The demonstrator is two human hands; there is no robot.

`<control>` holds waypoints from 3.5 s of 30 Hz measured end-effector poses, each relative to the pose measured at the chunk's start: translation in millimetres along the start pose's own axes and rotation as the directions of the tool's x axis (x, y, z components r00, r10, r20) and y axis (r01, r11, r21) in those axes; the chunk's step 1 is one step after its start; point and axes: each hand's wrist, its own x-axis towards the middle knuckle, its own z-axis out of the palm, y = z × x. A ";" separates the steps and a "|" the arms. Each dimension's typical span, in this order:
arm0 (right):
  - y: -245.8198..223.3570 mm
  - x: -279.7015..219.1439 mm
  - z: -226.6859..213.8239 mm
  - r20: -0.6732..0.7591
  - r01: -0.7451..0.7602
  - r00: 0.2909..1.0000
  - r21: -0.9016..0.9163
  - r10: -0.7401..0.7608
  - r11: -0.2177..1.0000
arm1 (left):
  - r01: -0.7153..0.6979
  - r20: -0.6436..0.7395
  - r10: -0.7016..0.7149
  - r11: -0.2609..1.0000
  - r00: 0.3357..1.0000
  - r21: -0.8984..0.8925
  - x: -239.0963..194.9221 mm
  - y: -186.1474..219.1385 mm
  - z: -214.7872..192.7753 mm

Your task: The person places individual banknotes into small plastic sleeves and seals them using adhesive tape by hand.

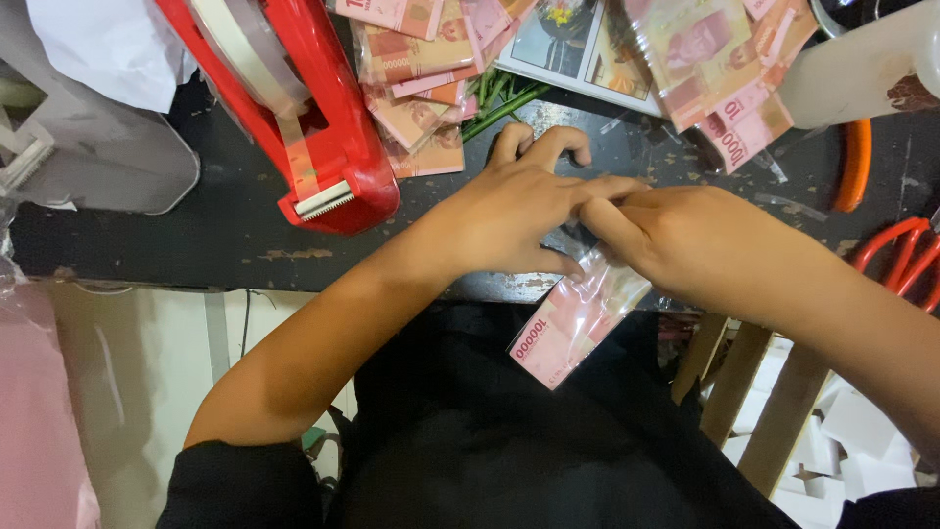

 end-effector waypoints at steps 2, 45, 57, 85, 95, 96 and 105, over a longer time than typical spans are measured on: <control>-2.7 1.2 4.6 -0.006 -0.009 1.000 -0.053 0.009 0.999 | 0.042 0.060 -0.040 0.998 0.997 -0.037 1.9 5.8 -7.7; -116.1 -6.8 58.9 -0.624 -0.252 0.498 0.561 0.602 0.789 | 0.256 -0.721 -0.077 0.956 0.689 0.143 -52.6 73.3 21.4; -109.6 -13.0 60.2 -0.499 -0.293 0.581 0.609 0.643 0.737 | 0.257 -0.708 -0.191 0.966 0.680 -0.014 -48.1 72.3 28.1; -116.8 -38.0 72.0 -0.481 -0.272 0.607 0.622 0.632 0.735 | 0.327 -0.754 -0.098 0.931 0.649 0.161 -39.5 86.8 56.4; -99.9 56.6 -57.4 -0.685 0.010 0.585 0.541 0.434 0.841 | 0.322 -0.722 -0.168 0.943 0.671 0.080 -38.8 81.9 70.5; -94.3 77.7 -70.4 -0.661 0.121 0.631 0.601 0.407 0.790 | 0.369 -0.726 -0.165 0.920 0.667 0.130 -37.1 82.6 66.0; -76.7 146.9 -84.3 -0.116 0.012 0.844 0.980 0.523 0.198 | 0.437 -0.793 -0.111 0.875 0.600 0.208 -43.2 87.4 68.5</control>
